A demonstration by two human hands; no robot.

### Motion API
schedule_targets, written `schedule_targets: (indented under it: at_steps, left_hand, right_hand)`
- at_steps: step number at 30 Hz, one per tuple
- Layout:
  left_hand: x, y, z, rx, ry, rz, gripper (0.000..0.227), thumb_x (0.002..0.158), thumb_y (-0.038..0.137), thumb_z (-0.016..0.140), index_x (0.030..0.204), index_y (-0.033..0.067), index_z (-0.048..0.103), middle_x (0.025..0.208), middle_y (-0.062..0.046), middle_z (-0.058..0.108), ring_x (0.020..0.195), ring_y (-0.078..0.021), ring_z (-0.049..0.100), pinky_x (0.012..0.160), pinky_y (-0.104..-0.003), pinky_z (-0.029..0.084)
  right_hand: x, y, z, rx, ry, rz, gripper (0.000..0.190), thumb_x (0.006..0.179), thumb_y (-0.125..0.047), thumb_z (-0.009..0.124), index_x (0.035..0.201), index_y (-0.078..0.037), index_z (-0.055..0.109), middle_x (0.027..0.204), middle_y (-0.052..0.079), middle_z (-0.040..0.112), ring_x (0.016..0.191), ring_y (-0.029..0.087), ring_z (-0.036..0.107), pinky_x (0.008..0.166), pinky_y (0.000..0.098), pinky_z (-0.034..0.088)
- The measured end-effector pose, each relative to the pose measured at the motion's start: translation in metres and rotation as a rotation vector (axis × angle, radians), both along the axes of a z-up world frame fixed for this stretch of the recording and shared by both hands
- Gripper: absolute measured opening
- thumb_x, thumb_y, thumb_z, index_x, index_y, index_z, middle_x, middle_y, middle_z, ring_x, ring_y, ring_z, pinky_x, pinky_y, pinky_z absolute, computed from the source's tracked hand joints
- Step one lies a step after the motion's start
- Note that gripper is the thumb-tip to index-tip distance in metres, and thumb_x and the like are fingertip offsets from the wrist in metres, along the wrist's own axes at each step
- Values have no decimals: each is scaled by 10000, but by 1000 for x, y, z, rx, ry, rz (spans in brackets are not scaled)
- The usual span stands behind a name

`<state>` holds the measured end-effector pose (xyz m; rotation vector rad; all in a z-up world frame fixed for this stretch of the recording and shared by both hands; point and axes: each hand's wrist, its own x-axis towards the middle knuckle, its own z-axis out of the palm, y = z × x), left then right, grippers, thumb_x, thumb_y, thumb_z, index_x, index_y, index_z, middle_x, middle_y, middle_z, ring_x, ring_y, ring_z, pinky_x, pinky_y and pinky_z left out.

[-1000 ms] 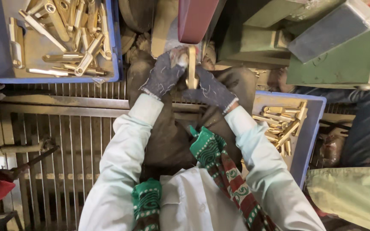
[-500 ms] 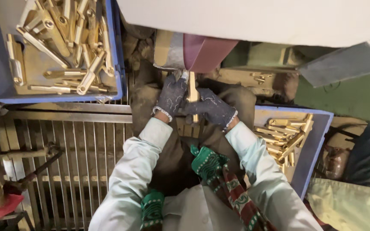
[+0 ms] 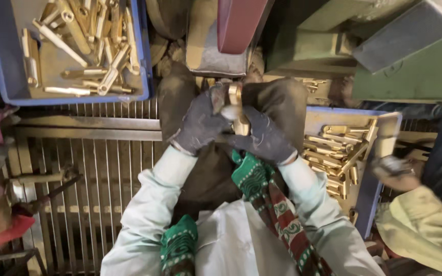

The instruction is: The person repeatedly picks up brass-colored metal parts from a blue bin, presses them against a moving belt sander to smooth the surfaces, and places the finished parts into a second bin. The process is performed one item at a time in a continuous loop.

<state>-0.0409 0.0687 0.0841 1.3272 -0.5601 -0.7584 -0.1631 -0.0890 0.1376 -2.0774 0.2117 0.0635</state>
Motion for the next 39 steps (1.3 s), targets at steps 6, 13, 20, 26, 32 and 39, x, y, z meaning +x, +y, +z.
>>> schedule_targets:
  at_steps: [6,13,20,26,32,39]
  left_hand:
    - [6,15,82,-281,416,-265,613,943,204,751,1467,-4,510,1385,-88,644,1296,-163,600,1120,-322,490]
    - [48,-18,18,-162,35,-187,501,1035,309,683,1386,-38,598,1328,-86,692,1247,-164,636,1084,-332,501]
    - [49,-46,-50,-110,326,71,331,1042,193,601,1278,-28,671,1114,-78,715,981,-148,667,848,-312,548]
    - [37,-59,-87,-77,688,217,301,1036,188,574,1228,-32,650,1046,-98,721,908,-184,705,786,-344,582]
    - [48,-76,-115,318,67,179,337,1094,225,559,1324,-20,591,1157,-133,640,1000,-208,674,824,-365,585]
    - [34,-27,-76,-445,519,-59,579,984,331,684,1446,6,557,1337,-134,636,1149,-224,645,986,-368,541]
  right_hand:
    - [-24,8,0,657,209,10,507,792,-183,839,1229,-2,655,1062,55,718,962,167,687,829,334,570]
    - [0,7,-21,-19,35,-41,609,824,-248,860,1315,-50,559,1200,119,629,1076,213,625,922,371,533]
    - [47,2,-17,379,105,-69,647,854,-236,827,1376,-13,517,1249,117,630,1120,203,620,935,365,529]
    - [71,-7,-6,614,399,-168,298,836,-177,775,1056,3,684,901,51,709,786,143,675,682,303,576]
    - [103,-30,-6,100,70,102,190,942,-169,638,1062,-76,752,913,3,720,789,127,705,699,286,568]
    - [46,3,20,525,243,-174,404,798,-216,818,1104,-23,639,910,67,680,780,149,641,664,326,553]
